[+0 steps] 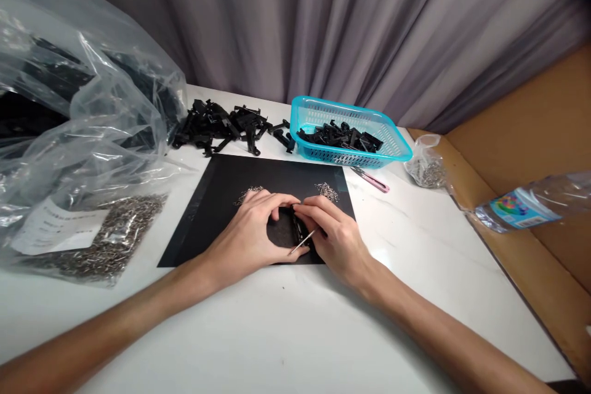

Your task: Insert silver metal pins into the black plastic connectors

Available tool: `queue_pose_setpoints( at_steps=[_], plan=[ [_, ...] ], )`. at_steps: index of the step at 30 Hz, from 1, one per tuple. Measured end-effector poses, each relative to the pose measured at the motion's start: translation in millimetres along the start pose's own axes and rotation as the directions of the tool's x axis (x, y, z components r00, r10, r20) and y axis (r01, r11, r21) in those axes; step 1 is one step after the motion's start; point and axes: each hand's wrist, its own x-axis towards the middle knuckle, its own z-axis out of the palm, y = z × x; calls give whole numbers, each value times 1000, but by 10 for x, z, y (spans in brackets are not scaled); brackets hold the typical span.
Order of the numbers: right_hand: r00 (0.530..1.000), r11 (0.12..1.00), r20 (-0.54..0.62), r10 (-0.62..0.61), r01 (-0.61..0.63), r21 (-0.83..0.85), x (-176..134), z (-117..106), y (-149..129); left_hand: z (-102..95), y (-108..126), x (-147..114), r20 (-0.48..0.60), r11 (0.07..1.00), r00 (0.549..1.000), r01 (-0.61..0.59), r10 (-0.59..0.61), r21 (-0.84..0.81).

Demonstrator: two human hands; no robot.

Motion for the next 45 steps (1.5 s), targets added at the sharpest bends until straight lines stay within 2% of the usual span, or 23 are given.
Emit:
queue_pose_setpoints(
  at_steps=[4, 10, 13, 17, 21, 23, 27, 32, 36, 41, 45],
  plan=[
    [1000, 1000, 19, 18, -18, -15, 5, -44, -50, 10, -35, -31, 8, 999, 999, 40, -40, 12],
    [983, 986, -80, 164, -161, 46, 99, -163, -145, -1, -3, -43, 17, 996, 997, 76, -77, 41],
    [968, 973, -113, 225, -217, 77, 145, -198, -114, -16, 22, -30, 20, 996, 996, 84, -85, 39],
    [962, 961, -90, 259, -246, 129, 168, -260, -24, -35, 25, -27, 56, 996, 995, 83, -84, 21],
    [956, 961, -100, 275, -272, 42, 159, -345, 38, -42, 18, -27, 91, 997, 993, 71, -72, 18],
    [932, 937, -94, 350, -348, 42, 157, -372, 49, -44, 17, -24, 101, 998, 993, 61, -63, 21],
    [858, 847, -40, 512, -497, 186, 180, -388, 60, -57, 23, -19, 115, 999, 992, 43, -46, 27],
    [807, 705, 125, 577, -570, 422, 224, -399, 87, -68, 34, -17, 120, 998, 991, 50, -53, 28],
    [835, 637, 196, 513, -524, 565, 222, -383, 86, -66, 36, -19, 119, 998, 991, 57, -59, 21],
    [862, 660, 123, 491, -461, 594, 207, -324, 97, -54, 10, -30, 104, 999, 994, 30, -32, 23],
    [870, 674, 121, 478, -451, 585, 214, -319, 108, -49, -1, -31, 100, 999, 995, 20, -22, 25]
  ],
)
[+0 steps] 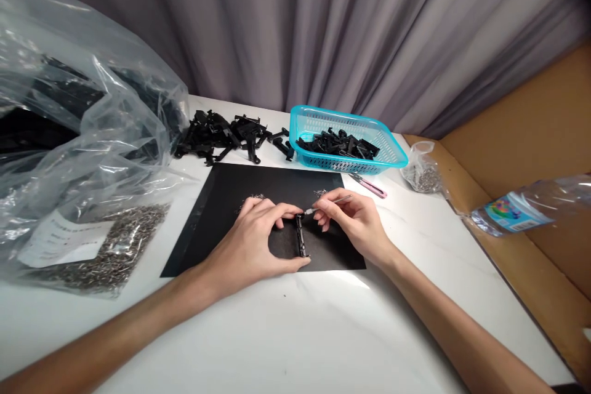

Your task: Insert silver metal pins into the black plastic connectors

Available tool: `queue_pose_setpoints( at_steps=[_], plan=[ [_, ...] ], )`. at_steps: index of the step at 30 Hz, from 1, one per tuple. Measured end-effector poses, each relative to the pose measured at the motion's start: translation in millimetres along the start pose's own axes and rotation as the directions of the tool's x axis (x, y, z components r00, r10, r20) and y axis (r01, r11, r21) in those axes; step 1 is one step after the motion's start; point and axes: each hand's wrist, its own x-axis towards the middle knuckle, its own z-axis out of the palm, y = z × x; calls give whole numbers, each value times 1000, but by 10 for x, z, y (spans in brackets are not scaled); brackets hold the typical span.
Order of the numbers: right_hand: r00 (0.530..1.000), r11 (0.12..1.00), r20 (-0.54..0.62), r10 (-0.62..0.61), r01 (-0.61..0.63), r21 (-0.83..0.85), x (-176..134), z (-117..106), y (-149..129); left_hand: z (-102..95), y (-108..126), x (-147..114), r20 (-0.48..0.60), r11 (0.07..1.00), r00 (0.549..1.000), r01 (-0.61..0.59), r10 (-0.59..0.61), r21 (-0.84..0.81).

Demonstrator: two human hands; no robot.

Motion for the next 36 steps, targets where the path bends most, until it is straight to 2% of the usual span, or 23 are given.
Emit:
queue_pose_setpoints(
  at_steps=[6, 12, 25, 27, 29, 31, 32, 34, 36],
  plan=[
    [999, 1000, 46, 9, -9, 8, 2, 18, -11, -17, 18, 4, 13, 1000, 1000, 16, -16, 0],
    [1000, 999, 29, -4, 5, -32, -11, 29, -19, -8, 20, 12, 8, 999, 1000, 29, -29, -22],
    [997, 994, 70, -28, 35, -102, -51, 55, -12, -11, 39, 14, -6, 999, 1000, -17, 17, -33],
    [998, 991, 30, -60, 64, -120, -49, 62, -19, -52, 40, 9, 7, 999, 1000, -22, 22, -33],
    [985, 971, -79, -155, 137, -194, -39, 60, -23, -136, 23, 20, 8, 999, 1000, -22, 23, -33],
    [948, 918, -161, -276, 210, -337, -26, 62, -21, -256, -18, 57, -56, 1000, 998, -7, 6, -27],
    [933, 881, -155, -323, 237, -409, -22, 70, -18, -323, -46, 85, -124, 999, 992, 13, -17, -30],
    [929, 810, -56, -365, 288, -510, -26, 112, -5, -451, -115, 152, -261, 994, 962, 47, -72, -102],
    [936, 765, 82, -344, 330, -554, -47, 191, 15, -547, -187, 217, -370, 975, 916, 81, -154, -206]
  ],
)
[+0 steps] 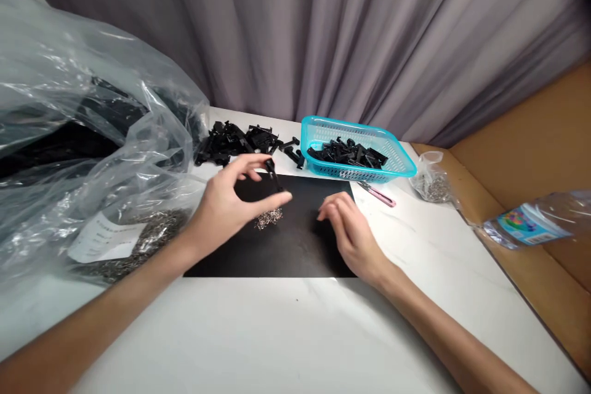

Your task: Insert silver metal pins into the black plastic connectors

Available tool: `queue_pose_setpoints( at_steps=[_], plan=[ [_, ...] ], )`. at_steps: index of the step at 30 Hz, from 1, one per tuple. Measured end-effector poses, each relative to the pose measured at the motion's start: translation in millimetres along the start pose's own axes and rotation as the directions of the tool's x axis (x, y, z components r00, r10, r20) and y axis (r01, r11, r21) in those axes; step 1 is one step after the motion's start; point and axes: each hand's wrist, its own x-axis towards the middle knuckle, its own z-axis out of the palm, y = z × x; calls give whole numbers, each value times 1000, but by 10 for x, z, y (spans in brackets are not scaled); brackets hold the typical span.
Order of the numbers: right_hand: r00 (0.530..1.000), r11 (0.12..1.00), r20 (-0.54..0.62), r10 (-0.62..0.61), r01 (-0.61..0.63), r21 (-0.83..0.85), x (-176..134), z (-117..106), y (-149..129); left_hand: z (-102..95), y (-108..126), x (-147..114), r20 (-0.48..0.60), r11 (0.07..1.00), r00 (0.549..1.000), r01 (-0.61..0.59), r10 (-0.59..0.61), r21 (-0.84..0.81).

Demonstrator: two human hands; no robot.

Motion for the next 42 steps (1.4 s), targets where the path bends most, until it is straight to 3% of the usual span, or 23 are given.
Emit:
queue_pose_setpoints(
  at_steps=[3, 7, 10, 21, 25, 30, 33, 38, 42],
  plan=[
    [983, 995, 182, -29, 46, -93, -42, 133, -69, -40, -66, 93, -152, 986, 983, 78, -101, -150],
    [944, 942, 323, -70, 169, -291, -54, 227, -139, -17, -110, 99, -180, 966, 967, 137, -179, -220],
    [924, 901, 374, -87, 232, -366, -29, 227, -190, 9, -113, 73, -178, 966, 966, 151, -189, -209],
    [864, 854, 485, -135, 350, -386, 92, 427, -443, 26, -174, 14, -158, 979, 973, 144, -166, -142],
    [872, 841, 446, -203, 388, -377, 96, 453, -395, 42, -174, -3, -147, 988, 981, 111, -126, -104],
    [930, 882, 242, -276, 346, -321, 108, 494, -283, 85, -186, -18, -176, 995, 981, 64, -76, -73],
    [943, 911, 191, -271, 316, -267, 112, 506, -242, 91, -194, -22, -171, 997, 984, 52, -59, -48],
    [972, 952, 166, -164, 200, -230, 78, 384, -183, 96, -221, -48, -129, 999, 992, -14, 19, 39],
    [990, 992, 136, -21, 38, -122, 78, 186, -125, 116, -257, -90, 44, 976, 987, -160, 155, 151]
  ],
)
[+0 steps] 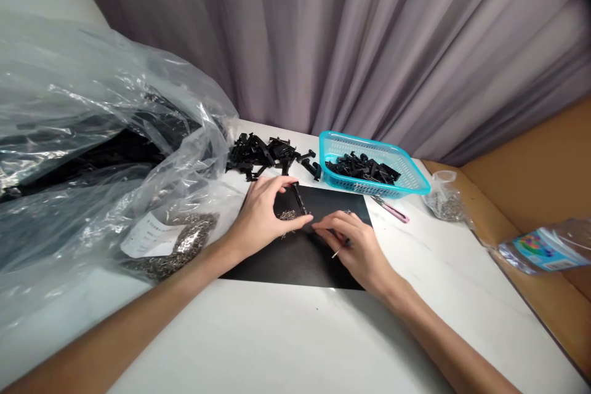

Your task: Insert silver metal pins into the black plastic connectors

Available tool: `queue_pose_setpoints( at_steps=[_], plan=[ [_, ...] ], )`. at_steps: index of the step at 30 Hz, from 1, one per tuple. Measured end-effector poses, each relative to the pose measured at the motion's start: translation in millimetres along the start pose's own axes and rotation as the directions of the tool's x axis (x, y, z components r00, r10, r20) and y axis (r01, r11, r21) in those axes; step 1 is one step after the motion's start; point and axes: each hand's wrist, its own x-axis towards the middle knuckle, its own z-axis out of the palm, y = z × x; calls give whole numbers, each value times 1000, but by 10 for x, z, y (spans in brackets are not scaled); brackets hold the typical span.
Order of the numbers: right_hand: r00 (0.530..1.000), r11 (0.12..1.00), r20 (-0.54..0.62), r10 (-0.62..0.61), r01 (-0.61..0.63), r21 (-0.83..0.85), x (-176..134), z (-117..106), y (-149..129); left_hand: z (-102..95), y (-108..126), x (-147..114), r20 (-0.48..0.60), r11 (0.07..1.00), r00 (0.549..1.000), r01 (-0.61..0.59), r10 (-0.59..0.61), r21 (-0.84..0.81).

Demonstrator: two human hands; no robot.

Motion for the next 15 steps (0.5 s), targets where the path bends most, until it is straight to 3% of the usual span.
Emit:
queue_pose_setpoints(
  at_steps=[5, 15],
  plan=[
    [984, 962, -17, 178, -170, 214, 24, -140, 29, 7, -1, -22, 143, 991, 984, -119, 109, 64],
    [963, 909, 55, 264, -267, 320, 61, -187, 11, -30, 94, -27, 111, 964, 962, -259, 251, 65]
  ],
)
